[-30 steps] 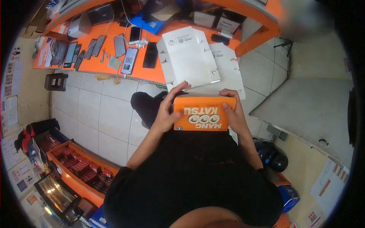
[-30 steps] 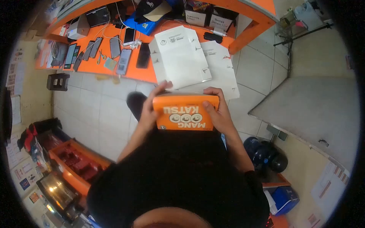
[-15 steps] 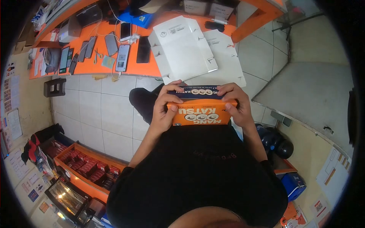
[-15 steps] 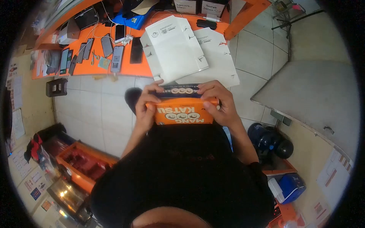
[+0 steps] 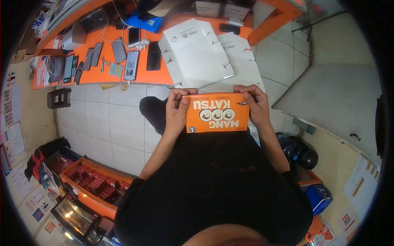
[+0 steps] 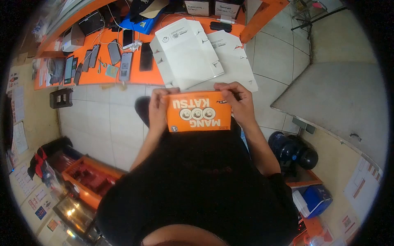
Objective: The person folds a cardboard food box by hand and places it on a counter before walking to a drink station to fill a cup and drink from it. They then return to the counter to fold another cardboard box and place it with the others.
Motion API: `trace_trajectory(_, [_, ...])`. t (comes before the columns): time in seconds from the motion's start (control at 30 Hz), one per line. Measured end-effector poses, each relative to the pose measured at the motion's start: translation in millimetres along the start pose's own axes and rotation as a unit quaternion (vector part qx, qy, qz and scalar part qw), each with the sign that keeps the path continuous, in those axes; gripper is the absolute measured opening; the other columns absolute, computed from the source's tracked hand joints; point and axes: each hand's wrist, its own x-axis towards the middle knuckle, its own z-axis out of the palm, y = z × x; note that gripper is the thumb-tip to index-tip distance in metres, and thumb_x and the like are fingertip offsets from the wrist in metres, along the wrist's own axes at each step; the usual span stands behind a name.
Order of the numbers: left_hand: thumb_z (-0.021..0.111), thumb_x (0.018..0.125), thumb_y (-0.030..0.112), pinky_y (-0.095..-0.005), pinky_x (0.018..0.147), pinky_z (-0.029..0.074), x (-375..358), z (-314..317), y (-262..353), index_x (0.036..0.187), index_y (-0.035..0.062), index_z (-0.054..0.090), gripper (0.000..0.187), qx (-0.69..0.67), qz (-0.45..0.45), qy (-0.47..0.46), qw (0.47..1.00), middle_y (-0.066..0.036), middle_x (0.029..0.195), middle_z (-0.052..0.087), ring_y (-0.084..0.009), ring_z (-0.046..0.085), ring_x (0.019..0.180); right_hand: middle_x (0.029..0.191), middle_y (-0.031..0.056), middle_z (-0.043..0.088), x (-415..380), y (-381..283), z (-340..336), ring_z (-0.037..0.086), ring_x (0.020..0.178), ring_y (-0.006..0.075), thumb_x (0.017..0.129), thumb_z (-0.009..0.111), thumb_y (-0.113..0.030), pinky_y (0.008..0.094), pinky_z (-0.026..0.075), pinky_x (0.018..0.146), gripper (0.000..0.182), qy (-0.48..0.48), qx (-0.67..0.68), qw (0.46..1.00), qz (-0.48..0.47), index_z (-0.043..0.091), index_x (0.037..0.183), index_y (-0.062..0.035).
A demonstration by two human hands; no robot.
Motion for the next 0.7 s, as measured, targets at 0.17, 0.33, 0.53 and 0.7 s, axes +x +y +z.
trace_trajectory(0.17, [0.065,0.099,0.01,-0.0361,0.099,0.052,5,-7,-15,0.112,0.0022,0.053,0.019,-0.067,-0.053,0.015,0.996,-0.021,0.123,0.066,-0.0235,0.063,0.117,0.122,0.0197,0.069,-4,21,12,0.068,0.111,0.0251,0.104,0.058,-0.023,0.0386,0.054,0.1,0.027,0.127,0.078,0.989,0.015,0.065,0.11,0.0019])
trace_trajectory(0.33, [0.065,0.099,0.009,-0.039,0.1,0.053,6,-4,-6,0.112,0.0037,0.051,0.02,-0.026,-0.006,-0.036,0.999,-0.023,0.129,0.063,-0.0291,0.061,0.123,0.119,0.0183,0.07,-6,14,17,0.067,0.108,0.0188,0.106,0.056,-0.023,0.0314,0.055,0.093,0.032,0.104,0.129,0.986,0.03,0.066,0.121,0.0031])
trace_trajectory(0.53, [0.061,0.101,0.015,-0.0468,0.103,0.053,13,-6,-9,0.112,0.0074,0.048,0.018,-0.089,0.024,-0.045,0.995,-0.026,0.135,0.057,-0.0376,0.057,0.127,0.123,0.017,0.067,1,8,9,0.066,0.107,0.018,0.106,0.055,-0.025,0.0322,0.054,0.094,0.036,0.028,0.136,0.99,0.026,0.062,0.13,0.0019])
trace_trajectory(0.7, [0.064,0.101,0.019,-0.0492,0.101,0.054,18,-6,-5,0.114,0.0071,0.05,0.022,-0.075,-0.022,-0.042,0.996,-0.025,0.14,0.053,-0.0396,0.055,0.13,0.117,0.0149,0.068,1,1,10,0.066,0.104,0.0169,0.104,0.058,-0.026,0.0313,0.053,0.095,0.039,0.019,0.125,0.991,0.05,0.059,0.134,-0.0011])
